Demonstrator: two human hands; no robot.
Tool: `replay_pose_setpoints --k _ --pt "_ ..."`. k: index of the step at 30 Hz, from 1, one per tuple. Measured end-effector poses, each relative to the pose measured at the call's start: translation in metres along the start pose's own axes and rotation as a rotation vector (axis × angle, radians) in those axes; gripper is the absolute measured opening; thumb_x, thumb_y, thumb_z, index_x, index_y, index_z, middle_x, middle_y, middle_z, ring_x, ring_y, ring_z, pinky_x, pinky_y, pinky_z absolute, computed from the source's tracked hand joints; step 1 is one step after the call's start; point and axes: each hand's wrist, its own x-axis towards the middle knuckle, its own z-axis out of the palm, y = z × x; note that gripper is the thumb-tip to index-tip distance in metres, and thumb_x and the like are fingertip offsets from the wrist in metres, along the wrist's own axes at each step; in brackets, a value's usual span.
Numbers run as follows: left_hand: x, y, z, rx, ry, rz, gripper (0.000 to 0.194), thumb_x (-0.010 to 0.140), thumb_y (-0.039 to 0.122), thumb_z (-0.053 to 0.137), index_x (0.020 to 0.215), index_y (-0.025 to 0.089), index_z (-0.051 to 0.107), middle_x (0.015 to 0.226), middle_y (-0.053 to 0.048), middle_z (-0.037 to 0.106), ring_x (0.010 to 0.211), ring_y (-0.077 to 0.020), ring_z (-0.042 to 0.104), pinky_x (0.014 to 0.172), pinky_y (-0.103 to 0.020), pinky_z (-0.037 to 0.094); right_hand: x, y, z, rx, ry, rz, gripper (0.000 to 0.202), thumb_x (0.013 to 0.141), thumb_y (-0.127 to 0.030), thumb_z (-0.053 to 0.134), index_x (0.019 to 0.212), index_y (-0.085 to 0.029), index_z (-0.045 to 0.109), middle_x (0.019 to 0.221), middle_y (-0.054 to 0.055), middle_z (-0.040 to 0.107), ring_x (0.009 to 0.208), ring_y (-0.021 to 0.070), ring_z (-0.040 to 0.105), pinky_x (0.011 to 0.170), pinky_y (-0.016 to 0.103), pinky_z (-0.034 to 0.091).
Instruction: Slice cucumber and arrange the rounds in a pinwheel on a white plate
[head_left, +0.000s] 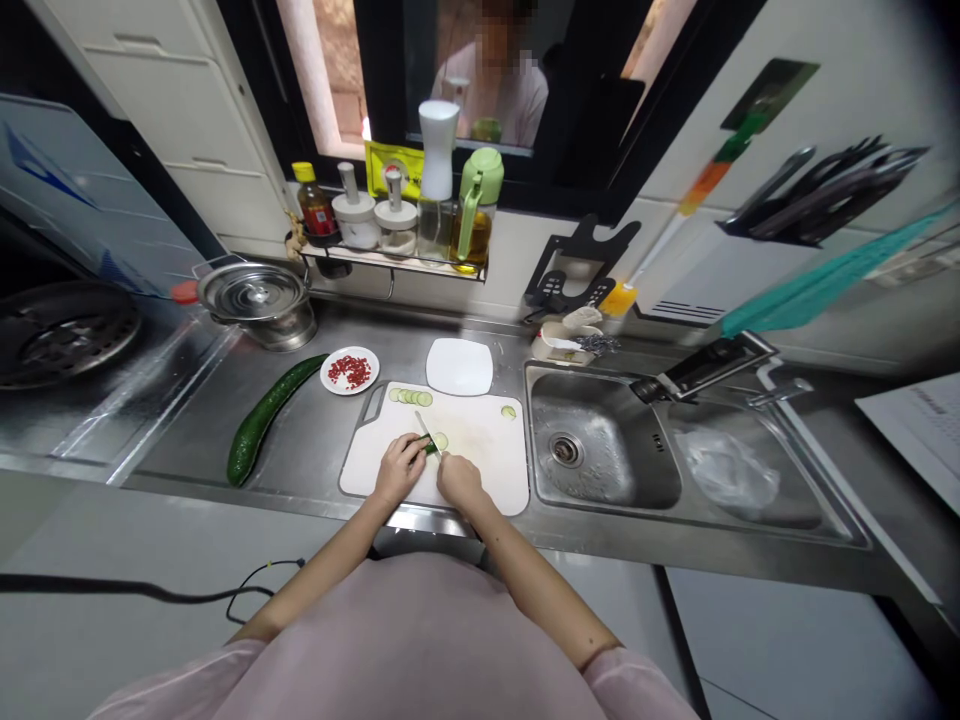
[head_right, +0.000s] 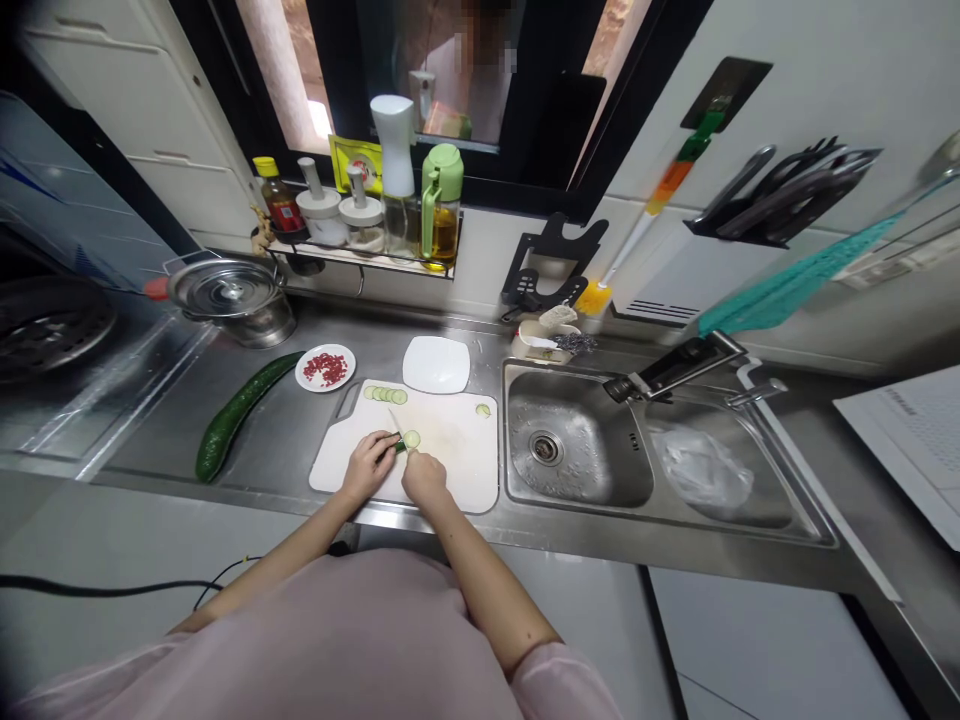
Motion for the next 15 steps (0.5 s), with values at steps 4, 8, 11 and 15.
replay_pose_setpoints --k 4,8,11,15 --pt "-0.001 0.000 0.002 0.007 -0.001 -0.012 0.027 0.090 0.024 0.048 0.112 0.024 0.065 0.107 -0.007 0.062 0.101 -0.0185 0.059 0.091 -0.036 0.050 -0.010 0.007 0.003 -0.016 -0.019 0.000 0.032 0.091 -0.013 0.037 0.114 -0.011 0.059 0.105 0.017 0.069 0.101 0.0244 0.065 0.079 0.031 0.046" --pt "-0.001 0.002 0.002 0.010 -0.010 -0.034 0.027 0.090 0.024 0.048 0.111 0.024 0.065 0.108 -0.007 0.063 0.101 -0.0187 0.059 0.092 -0.036 0.050 -0.024 0.016 0.006 -0.024 -0.032 0.008 0.030 0.091 -0.012 0.038 0.112 -0.012 0.059 0.103 0.017 0.069 0.099 0.0250 0.066 0.077 0.031 0.046" --pt "-0.001 0.005 0.000 0.016 -0.016 -0.066 0.027 0.089 0.024 0.048 0.112 0.023 0.063 0.109 -0.007 0.064 0.101 -0.0192 0.060 0.092 -0.036 0.049 -0.036 0.021 0.007 -0.033 -0.042 0.020 0.031 0.091 -0.012 0.037 0.112 -0.012 0.059 0.103 0.017 0.069 0.098 0.0247 0.066 0.076 0.031 0.046" --pt "0.000 0.011 -0.002 0.030 -0.020 -0.119 0.031 0.087 0.023 0.050 0.116 0.022 0.060 0.109 -0.007 0.065 0.101 -0.0205 0.060 0.091 -0.037 0.047 -0.052 0.030 0.009 -0.029 -0.061 0.033 0.031 0.092 -0.014 0.036 0.111 -0.012 0.061 0.103 0.017 0.069 0.097 0.0249 0.066 0.076 0.031 0.045"
